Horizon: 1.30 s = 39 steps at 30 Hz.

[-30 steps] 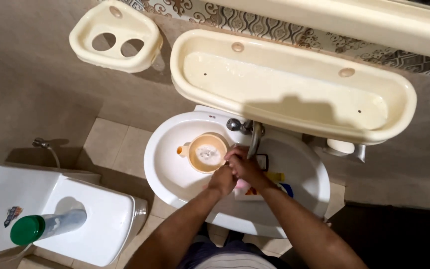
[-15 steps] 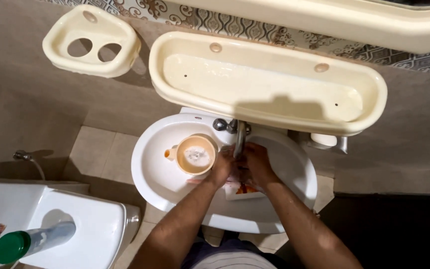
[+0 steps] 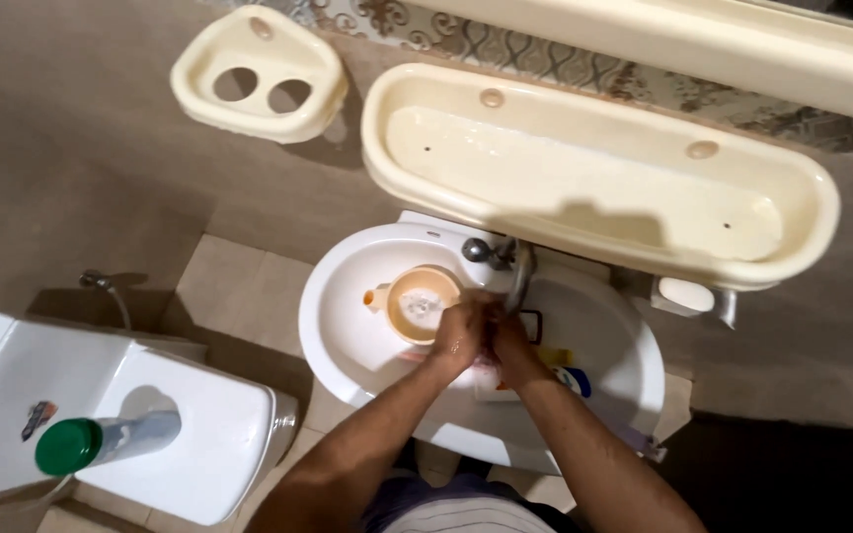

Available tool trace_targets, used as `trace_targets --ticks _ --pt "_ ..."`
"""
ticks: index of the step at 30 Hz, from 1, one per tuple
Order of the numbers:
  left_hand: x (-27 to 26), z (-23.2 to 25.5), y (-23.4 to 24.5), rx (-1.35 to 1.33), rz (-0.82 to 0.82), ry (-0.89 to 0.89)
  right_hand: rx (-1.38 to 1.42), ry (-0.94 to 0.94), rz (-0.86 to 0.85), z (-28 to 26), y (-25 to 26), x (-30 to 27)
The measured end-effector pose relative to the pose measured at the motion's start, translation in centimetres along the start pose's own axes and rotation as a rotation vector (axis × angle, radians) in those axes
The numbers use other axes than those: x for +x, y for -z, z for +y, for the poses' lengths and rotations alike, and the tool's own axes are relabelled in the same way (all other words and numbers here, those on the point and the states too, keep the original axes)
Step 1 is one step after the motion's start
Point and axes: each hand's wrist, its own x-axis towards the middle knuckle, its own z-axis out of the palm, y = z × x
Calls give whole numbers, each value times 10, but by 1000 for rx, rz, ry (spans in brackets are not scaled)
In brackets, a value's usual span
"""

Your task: Cleaning hairbrushes and combs in a bathroom sink and rinsing the area.

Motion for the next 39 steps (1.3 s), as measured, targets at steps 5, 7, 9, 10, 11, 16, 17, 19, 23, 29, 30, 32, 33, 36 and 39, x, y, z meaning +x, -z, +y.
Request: trace_targets --ticks 5,7,9,10,11,16,17,19,23,29,30,32,33,36,39 --pt "-24 40 60 265 49 -8 9 108 -155 8 -9 36" --pt "-28 37 81 470 -15 -42 63 154 -116 13 -16 44" --pt "-34 29 98 675 -84 -73 119 199 -75 19 -18 50" --pt "-35 23 102 780 -195 -101 167 237 -64 20 -15 53" --pt "-37 17 106 885 -308 -129 216 276 -53 22 -12 56" --pt "-37 -8 104 958 -440 -139 64 -47 -159 -3 -16 28" --pt "-35 -8 102 979 -463 -108 15 -132 -135 -2 -13 28" --pt "-28 -11 95 976 -468 -105 7 -83 -114 -15 -16 7" --pt "-19 -24 86 977 -518 -90 -14 37 -154 -17 -6 -1" --pt "-9 -56 67 1047 -549 -216 32 144 -88 -6 -7 12" --pt "-9 -50 67 1045 -555 -222 36 147 -80 -6 -6 10" --pt "-7 -39 68 1053 -569 -206 60 72 -90 -6 -5 7" --pt "-5 -41 68 1053 -572 -213 63 77 -86 -8 -4 6" --pt "-1 -43 70 1027 -599 -203 80 60 -85 -14 -3 -2" --pt "-1 -42 73 989 -594 -216 -3 15 -111 -24 -7 -20"
